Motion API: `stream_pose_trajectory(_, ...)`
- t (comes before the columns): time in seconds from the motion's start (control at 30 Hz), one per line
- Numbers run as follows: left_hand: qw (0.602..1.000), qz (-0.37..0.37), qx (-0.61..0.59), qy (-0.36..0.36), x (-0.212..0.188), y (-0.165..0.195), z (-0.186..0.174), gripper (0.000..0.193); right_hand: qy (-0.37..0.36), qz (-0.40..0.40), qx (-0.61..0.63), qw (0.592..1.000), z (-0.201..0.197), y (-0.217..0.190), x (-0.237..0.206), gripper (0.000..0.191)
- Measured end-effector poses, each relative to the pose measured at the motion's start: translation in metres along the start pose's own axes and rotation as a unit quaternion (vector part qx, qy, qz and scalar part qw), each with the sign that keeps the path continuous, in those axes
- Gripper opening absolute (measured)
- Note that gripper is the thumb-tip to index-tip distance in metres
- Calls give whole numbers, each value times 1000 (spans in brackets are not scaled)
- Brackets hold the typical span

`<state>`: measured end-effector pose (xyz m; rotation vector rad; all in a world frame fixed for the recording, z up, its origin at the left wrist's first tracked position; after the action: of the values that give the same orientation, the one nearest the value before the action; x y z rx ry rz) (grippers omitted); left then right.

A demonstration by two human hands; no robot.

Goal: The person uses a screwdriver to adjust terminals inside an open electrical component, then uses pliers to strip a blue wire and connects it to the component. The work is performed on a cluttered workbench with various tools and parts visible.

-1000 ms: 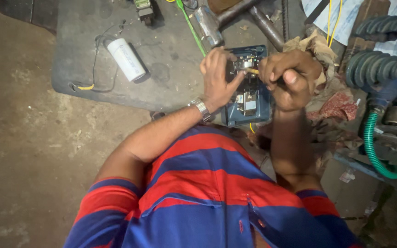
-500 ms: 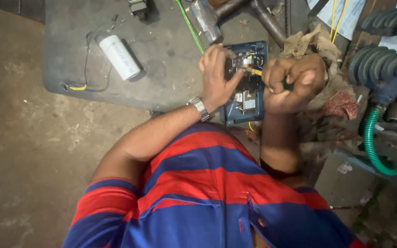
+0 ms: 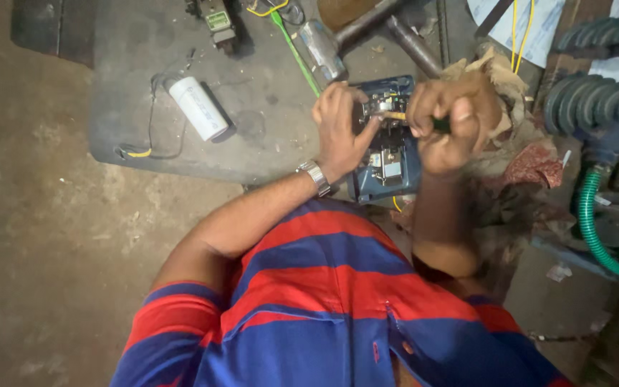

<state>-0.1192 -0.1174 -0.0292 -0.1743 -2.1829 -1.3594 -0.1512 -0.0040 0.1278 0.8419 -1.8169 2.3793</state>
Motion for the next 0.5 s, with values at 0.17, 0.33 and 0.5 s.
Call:
stream_pose_trajectory(0.17,1000,-7,1,-6,-5,1,0,39,-193,151,106,964,17,3,9,23)
stream_pose_trajectory(0.33,1000,-6,13,-4,-1,3,0,39,-36,124,79,988,2,9,3,23)
stream_pose_trajectory(0.5,1000,-9,5,-7,-3,2,0,38,-10,97,56,994,1,9,-3,30)
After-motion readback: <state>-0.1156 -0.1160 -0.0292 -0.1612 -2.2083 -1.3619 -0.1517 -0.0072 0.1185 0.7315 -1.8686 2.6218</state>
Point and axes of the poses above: each hand's wrist, its own x-axis towards the middle knuckle, its own z-axis out of the palm, y = z × x, the point moved 9 cm from there along x, towards the middle knuckle, and after that the axes turned 10 degrees about z, right-handed, at the moved point
